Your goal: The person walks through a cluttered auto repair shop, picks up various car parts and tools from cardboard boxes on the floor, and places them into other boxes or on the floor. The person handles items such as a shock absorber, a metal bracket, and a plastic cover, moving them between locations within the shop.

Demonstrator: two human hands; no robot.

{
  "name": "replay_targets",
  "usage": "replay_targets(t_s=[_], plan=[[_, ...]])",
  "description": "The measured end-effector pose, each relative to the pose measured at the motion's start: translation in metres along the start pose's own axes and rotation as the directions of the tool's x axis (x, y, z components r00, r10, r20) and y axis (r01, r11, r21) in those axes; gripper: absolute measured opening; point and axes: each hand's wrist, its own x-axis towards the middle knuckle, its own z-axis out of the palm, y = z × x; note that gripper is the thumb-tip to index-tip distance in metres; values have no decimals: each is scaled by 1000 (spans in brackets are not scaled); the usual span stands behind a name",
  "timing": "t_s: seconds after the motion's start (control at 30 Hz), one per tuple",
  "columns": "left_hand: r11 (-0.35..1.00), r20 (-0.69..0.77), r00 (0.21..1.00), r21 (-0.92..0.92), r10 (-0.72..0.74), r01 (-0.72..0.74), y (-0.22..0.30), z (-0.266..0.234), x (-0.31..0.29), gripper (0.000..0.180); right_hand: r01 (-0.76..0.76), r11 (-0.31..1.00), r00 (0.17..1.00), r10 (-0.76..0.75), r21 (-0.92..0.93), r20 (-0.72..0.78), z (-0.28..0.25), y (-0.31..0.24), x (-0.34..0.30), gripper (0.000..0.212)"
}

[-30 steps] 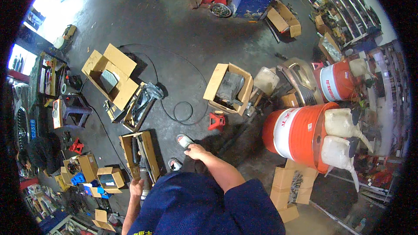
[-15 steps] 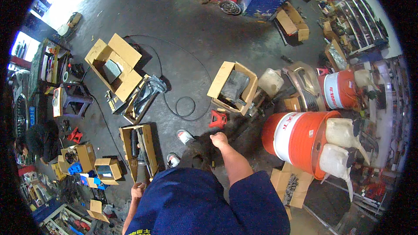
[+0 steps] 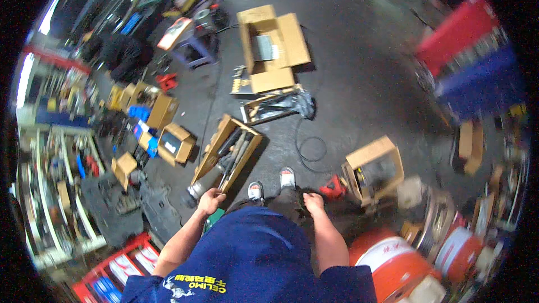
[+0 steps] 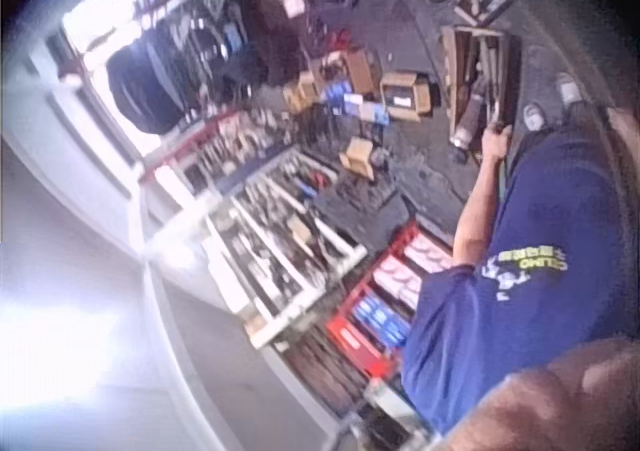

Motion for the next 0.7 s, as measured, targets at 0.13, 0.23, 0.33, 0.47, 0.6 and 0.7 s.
replay_targets(t_s=[0.13,0.23,0.33,0.47,0.6,0.7], plan=[[995,-55,993,-19,-101,100,-22,3,-21,55,-107,994,992,108,-14,63,-38,-17,3,15],[955,-65,964,-168,-256,243,-65,15,-41,55,-115,966,990,131,-233,54,-58,-31,17,21],[912,-56,921,-177,-385,371,-115,33,-59,58,-25,937,998,43,-348,45,-52,-56,32,22],[798,-21,837,-317,-547,513,-171,57,-84,54,-49,884,996,77,-465,42,-21,-112,15,26],[684,31,783,-466,-621,561,-201,77,-97,44,31,861,996,14,-507,84,50,-159,-2,21],[595,47,758,-588,-651,548,-210,91,-98,42,128,814,985,-36,-567,171,106,-179,-11,20]])
